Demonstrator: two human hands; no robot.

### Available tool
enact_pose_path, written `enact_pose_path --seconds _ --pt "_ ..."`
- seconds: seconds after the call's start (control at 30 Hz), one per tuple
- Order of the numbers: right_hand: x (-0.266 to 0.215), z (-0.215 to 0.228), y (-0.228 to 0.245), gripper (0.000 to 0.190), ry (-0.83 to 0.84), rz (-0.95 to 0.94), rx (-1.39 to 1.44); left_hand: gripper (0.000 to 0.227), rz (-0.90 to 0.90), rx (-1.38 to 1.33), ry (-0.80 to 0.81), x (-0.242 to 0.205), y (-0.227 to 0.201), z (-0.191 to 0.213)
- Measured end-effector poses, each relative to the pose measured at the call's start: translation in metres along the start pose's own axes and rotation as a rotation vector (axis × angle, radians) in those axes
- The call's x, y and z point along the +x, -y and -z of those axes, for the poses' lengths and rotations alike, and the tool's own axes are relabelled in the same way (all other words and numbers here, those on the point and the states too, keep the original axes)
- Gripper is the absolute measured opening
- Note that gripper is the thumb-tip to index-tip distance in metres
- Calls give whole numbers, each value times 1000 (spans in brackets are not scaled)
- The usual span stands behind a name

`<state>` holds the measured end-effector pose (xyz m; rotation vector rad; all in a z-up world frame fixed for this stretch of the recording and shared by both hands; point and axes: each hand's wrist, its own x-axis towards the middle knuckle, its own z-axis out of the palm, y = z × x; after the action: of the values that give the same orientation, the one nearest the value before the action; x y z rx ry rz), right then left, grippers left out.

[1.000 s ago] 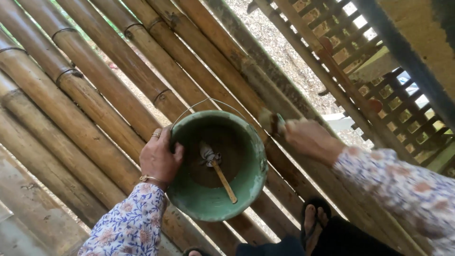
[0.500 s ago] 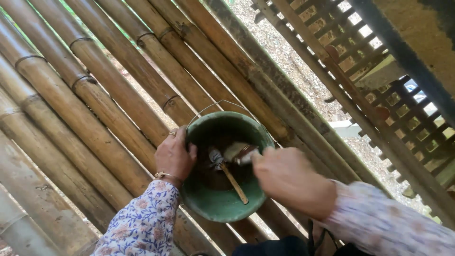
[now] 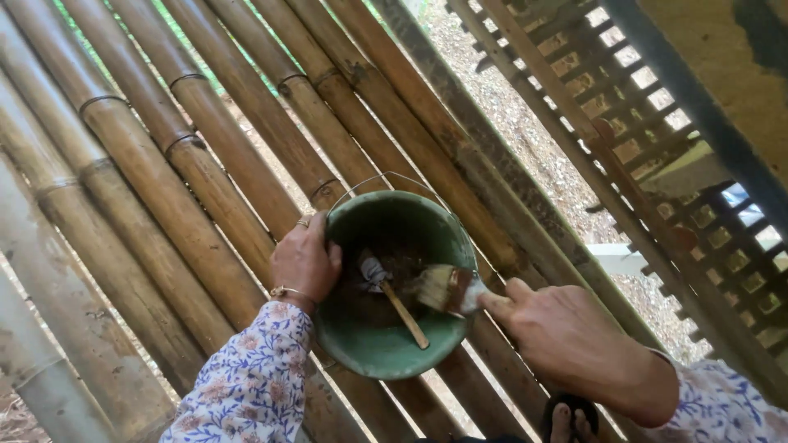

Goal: Applying a protective coating to bamboo slats using a paintbrush and a bucket of liquid.

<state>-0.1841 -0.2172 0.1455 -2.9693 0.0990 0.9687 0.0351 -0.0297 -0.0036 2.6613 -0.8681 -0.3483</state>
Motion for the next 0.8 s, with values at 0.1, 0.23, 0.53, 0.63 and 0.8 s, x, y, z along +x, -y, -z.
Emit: enact_pose_path --seconds 0.1,0.23,0.53,0.63,0.8 --pt "2 46 -1 64 420 -166 -55 37 40 -2 -9 5 4 6" --pt "5 98 -24 39 250 -499 93 33 92 0 -51 21 26 18" --pt "205 27 -106 37 -240 -241 297 42 129 -83 11 25 50 3" --pt "257 -1 -104 40 -265 -454 261 35 139 -80 15 23 49 1" --pt "209 -37 -117 35 68 -422 -20 32 158 -78 30 21 45 1"
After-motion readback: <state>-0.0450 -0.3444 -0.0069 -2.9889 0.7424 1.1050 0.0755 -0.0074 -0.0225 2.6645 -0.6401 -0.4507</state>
